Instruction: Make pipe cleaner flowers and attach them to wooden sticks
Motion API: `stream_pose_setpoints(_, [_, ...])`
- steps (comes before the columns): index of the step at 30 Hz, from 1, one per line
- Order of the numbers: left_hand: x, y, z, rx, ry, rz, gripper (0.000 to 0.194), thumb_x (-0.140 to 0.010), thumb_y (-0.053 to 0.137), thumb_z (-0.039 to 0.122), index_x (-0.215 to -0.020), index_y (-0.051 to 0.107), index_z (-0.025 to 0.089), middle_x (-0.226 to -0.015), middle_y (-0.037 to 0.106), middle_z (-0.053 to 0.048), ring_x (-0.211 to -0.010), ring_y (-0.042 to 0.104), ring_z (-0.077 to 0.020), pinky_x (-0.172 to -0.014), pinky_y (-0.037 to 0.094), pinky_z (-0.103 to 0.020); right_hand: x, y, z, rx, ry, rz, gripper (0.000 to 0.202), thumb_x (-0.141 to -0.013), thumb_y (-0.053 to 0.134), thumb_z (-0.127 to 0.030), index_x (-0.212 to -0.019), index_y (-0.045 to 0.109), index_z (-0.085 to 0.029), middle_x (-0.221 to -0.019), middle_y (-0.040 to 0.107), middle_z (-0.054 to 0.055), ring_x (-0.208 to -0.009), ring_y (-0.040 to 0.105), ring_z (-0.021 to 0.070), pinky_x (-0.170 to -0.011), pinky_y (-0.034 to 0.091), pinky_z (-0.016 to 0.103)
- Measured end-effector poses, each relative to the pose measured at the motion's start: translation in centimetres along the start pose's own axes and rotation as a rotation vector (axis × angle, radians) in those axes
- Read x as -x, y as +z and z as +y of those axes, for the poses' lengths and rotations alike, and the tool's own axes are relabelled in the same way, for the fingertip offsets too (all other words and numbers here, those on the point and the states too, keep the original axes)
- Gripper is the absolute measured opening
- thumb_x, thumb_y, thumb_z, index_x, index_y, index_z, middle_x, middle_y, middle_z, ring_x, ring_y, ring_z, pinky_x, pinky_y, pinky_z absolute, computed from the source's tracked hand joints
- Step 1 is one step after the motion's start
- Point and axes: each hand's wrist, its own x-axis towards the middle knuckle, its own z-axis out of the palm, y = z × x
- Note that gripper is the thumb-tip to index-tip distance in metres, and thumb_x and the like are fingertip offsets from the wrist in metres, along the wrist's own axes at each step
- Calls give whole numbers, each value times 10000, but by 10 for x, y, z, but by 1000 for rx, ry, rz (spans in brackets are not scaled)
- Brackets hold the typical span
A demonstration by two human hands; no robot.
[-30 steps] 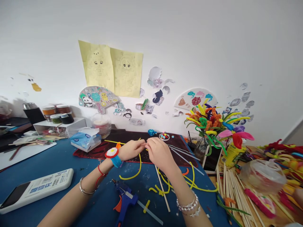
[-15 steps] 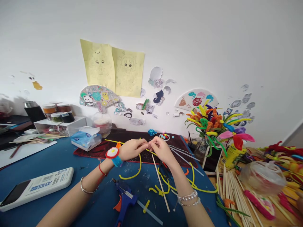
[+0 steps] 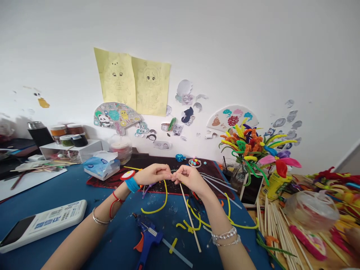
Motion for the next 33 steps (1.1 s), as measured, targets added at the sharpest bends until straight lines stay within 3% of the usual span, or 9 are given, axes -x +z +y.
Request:
stream_pose_setpoints(4, [3,-2,14,-423,180,2,274,-846,451,385,-801,602,161,-713,543,-10,-641,474,-103,-596,353,-199,1,0,7,-307,177,-108,224,-693,666,-308,-695,509,-148,-696,625,22,-592,585,101,-646,483,267])
stream_pose_setpoints(8, [8,-4,33,-757,330,26,298,-883,382,336,-790,616,176,-765,545,-45,-752,501,-147,-732,352,-268,1,7,4,-453,158,-103,256,-649,706,-296,-661,489,-162,-578,546,-37,-557,551,92,-655,494,277])
stream_pose_setpoints(11, [7,-1,37,-604,237,294,261,-852,442,386,-855,595,174,-775,562,-47,-751,508,-151,-734,369,-280,2,12,-8,-280,-7,63,242,-710,654,-353,-680,498,-170,-568,565,-26,-559,561,109,-683,494,302])
stream_pose_setpoints(14, [3,0,32,-162,20,530,353,-824,462,448,-1002,517,147,-730,559,-27,-608,489,-113,-591,390,-238,5,15,-19,59,-242,332,196,-779,584,-351,-717,544,-170,-629,610,14,-630,586,139,-677,482,289])
stream_pose_setpoints(17, [0,1,30,215,-118,325,410,-838,399,489,-919,533,110,-665,545,-20,-509,465,-85,-506,372,-214,9,17,-20,369,-456,505,133,-826,528,-287,-768,588,-183,-748,644,44,-723,606,165,-702,488,301])
stream_pose_setpoints(19, [0,2,32,310,-135,218,443,-843,371,501,-809,554,99,-665,559,-33,-494,471,-78,-508,382,-214,9,18,-14,555,-602,513,130,-848,488,-225,-826,614,-199,-859,663,59,-830,614,180,-778,489,332])
stream_pose_setpoints(24, [3,7,36,34,-105,356,405,-825,428,473,-745,590,111,-633,589,-21,-482,483,-88,-494,392,-210,7,21,-4,775,-792,422,206,-843,474,-151,-941,643,-216,-996,660,61,-962,595,184,-891,471,361])
stream_pose_setpoints(28, [5,3,34,-120,-53,356,347,-837,434,405,-711,597,126,-641,600,-17,-537,521,-106,-540,416,-212,8,20,-14,548,-546,369,140,-819,534,-219,-836,673,-219,-909,680,42,-863,622,184,-824,493,342])
stream_pose_setpoints(33, [9,-3,36,-32,98,117,305,-851,430,363,-851,620,124,-862,624,-71,-633,547,-114,-619,458,-224,11,9,-23,-42,-28,101,184,-685,684,-328,-701,628,-154,-692,671,41,-669,634,163,-678,514,298])
